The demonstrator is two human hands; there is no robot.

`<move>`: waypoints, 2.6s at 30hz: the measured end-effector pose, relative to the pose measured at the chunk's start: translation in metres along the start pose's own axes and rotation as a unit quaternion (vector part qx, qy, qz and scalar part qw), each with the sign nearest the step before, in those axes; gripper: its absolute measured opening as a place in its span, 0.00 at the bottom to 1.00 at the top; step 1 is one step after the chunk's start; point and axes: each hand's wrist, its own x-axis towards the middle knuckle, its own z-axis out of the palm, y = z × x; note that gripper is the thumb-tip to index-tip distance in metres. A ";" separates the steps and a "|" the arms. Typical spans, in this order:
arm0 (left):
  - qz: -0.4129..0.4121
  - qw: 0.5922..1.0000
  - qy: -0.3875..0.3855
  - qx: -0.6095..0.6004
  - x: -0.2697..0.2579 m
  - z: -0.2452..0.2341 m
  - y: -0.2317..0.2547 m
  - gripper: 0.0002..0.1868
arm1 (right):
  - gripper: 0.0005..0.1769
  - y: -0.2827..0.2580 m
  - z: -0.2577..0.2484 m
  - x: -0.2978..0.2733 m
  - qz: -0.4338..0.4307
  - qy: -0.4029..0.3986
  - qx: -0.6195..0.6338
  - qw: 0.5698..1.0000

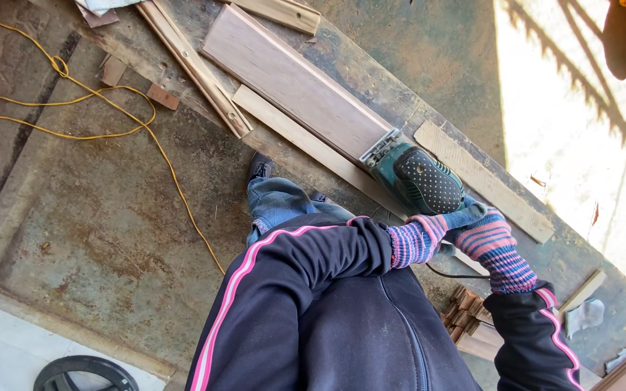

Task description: Sanding a piece of wood using an electric sander and a sanding block.

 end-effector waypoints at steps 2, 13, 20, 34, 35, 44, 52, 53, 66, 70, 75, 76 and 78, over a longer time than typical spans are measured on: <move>0.020 0.998 0.037 -0.039 -0.002 0.004 -0.012 0.43 | 0.32 -0.012 -0.004 0.001 -0.003 -0.001 -0.029 1.000; -0.021 0.991 0.036 -0.125 -0.026 -0.081 -0.031 0.36 | 0.27 -0.070 -0.013 0.031 -0.040 -0.019 -0.064 0.997; -0.039 0.987 0.099 -0.122 -0.050 -0.136 -0.069 0.36 | 0.25 -0.139 -0.029 0.046 -0.057 -0.021 -0.076 0.995; -0.048 0.970 0.211 -0.116 -0.124 -0.193 -0.188 0.35 | 0.23 -0.241 -0.035 0.081 -0.051 0.000 -0.116 0.992; -0.047 0.968 0.218 -0.115 -0.129 -0.195 -0.192 0.35 | 0.23 -0.246 -0.036 0.084 -0.051 0.002 -0.118 0.992; -0.047 0.956 0.264 -0.120 -0.148 -0.225 -0.207 0.35 | 0.23 -0.295 -0.038 0.100 -0.080 0.012 -0.085 0.993; -0.061 0.943 0.305 -0.122 -0.124 -0.287 -0.201 0.34 | 0.28 -0.353 -0.040 0.108 -0.022 -0.023 -0.134 0.990; -0.064 0.940 0.311 -0.122 -0.128 -0.288 -0.206 0.34 | 0.28 -0.360 -0.039 0.109 -0.023 -0.024 -0.135 0.990; -0.076 0.928 0.340 -0.133 -0.192 -0.321 -0.236 0.34 | 0.26 -0.466 -0.044 0.108 -0.093 0.000 -0.033 0.995; -0.060 0.949 0.277 -0.137 -0.212 -0.373 -0.201 0.34 | 0.26 -0.497 -0.048 0.108 -0.096 0.009 -0.008 0.995; -0.051 0.980 0.161 -0.105 -0.191 -0.390 -0.150 0.34 | 0.24 -0.504 -0.034 0.118 -0.186 0.039 0.004 0.982; -0.054 0.984 0.141 -0.100 -0.188 -0.390 -0.140 0.34 | 0.26 -0.506 -0.032 0.116 -0.220 0.053 0.021 0.974; -0.060 0.989 0.101 -0.090 -0.184 -0.385 -0.119 0.34 | 0.27 -0.494 -0.043 0.096 -0.243 0.059 0.079 0.965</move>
